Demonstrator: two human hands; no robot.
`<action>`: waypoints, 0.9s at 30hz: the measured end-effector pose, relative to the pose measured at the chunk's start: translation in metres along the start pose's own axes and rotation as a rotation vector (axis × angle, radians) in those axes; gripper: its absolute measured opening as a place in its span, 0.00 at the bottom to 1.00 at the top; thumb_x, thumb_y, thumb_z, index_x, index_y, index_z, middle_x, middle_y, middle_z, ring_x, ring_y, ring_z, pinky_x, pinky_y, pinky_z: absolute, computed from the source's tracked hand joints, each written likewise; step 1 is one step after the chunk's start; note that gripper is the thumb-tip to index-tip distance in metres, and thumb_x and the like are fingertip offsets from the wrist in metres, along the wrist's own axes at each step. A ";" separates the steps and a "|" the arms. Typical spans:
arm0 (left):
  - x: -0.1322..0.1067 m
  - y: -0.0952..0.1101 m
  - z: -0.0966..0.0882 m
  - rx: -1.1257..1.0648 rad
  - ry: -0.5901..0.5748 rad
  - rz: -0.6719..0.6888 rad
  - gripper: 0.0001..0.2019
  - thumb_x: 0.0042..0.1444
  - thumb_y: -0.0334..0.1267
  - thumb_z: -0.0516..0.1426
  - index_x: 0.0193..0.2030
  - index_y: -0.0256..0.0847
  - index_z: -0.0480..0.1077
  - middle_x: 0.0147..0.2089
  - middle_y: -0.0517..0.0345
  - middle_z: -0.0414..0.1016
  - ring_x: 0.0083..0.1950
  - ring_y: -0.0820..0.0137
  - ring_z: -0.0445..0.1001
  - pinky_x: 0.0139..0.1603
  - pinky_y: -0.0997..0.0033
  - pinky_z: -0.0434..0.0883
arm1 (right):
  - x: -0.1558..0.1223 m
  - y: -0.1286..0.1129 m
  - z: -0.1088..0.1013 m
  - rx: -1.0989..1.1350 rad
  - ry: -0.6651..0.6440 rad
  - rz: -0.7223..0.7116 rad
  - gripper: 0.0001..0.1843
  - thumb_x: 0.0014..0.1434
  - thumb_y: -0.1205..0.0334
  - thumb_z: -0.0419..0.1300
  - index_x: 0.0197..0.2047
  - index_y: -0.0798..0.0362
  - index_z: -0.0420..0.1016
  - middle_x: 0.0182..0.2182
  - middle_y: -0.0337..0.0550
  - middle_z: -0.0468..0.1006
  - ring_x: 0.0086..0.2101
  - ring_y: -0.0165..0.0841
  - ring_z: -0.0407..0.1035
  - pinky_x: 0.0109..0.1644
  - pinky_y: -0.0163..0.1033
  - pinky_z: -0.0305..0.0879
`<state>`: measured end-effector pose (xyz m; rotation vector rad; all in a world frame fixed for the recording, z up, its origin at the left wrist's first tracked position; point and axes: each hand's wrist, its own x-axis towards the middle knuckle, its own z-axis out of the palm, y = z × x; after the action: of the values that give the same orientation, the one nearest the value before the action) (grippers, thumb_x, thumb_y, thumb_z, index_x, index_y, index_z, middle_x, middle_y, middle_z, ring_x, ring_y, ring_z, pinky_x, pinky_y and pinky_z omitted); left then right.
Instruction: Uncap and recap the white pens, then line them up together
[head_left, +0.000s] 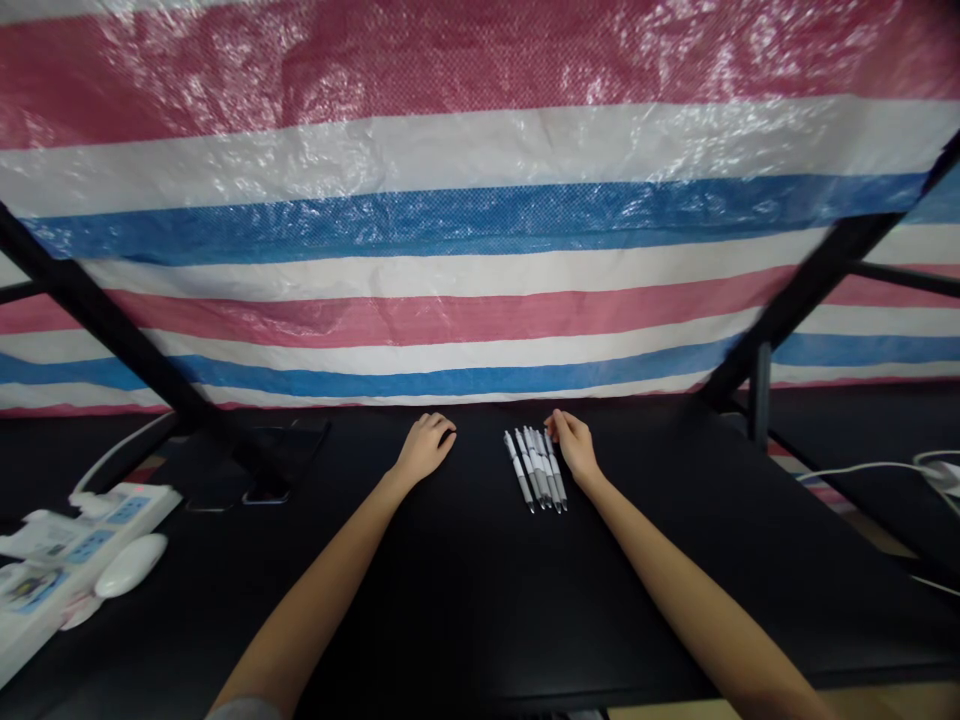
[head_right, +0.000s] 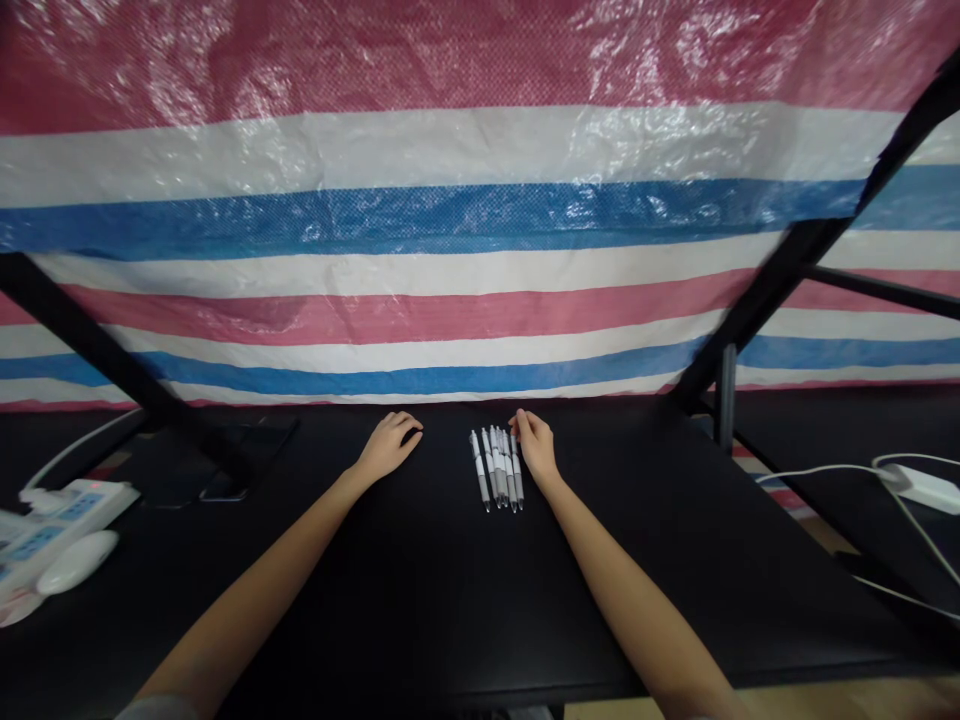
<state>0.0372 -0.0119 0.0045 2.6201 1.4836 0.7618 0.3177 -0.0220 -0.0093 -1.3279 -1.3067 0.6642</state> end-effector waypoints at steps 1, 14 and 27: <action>0.000 0.000 0.000 0.001 0.001 0.002 0.10 0.60 0.37 0.49 0.39 0.40 0.71 0.41 0.53 0.71 0.43 0.63 0.67 0.48 0.61 0.66 | 0.000 0.000 0.000 -0.001 -0.003 0.000 0.28 0.56 0.37 0.47 0.25 0.53 0.69 0.19 0.39 0.67 0.22 0.31 0.61 0.28 0.36 0.58; 0.000 -0.002 0.002 0.017 0.023 0.012 0.08 0.60 0.37 0.50 0.39 0.41 0.70 0.40 0.55 0.71 0.42 0.64 0.67 0.47 0.62 0.66 | 0.000 -0.002 0.000 0.010 0.014 -0.031 0.29 0.55 0.36 0.47 0.24 0.54 0.70 0.18 0.39 0.67 0.21 0.30 0.61 0.27 0.35 0.58; 0.000 -0.002 0.003 0.026 0.011 0.002 0.07 0.60 0.36 0.50 0.39 0.41 0.69 0.41 0.55 0.72 0.43 0.64 0.67 0.47 0.63 0.66 | 0.000 0.000 0.000 0.009 0.006 -0.033 0.29 0.56 0.36 0.47 0.24 0.53 0.69 0.19 0.39 0.67 0.21 0.30 0.60 0.28 0.36 0.58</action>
<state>0.0371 -0.0103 0.0018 2.6407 1.5042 0.7628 0.3180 -0.0218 -0.0094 -1.2970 -1.3166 0.6422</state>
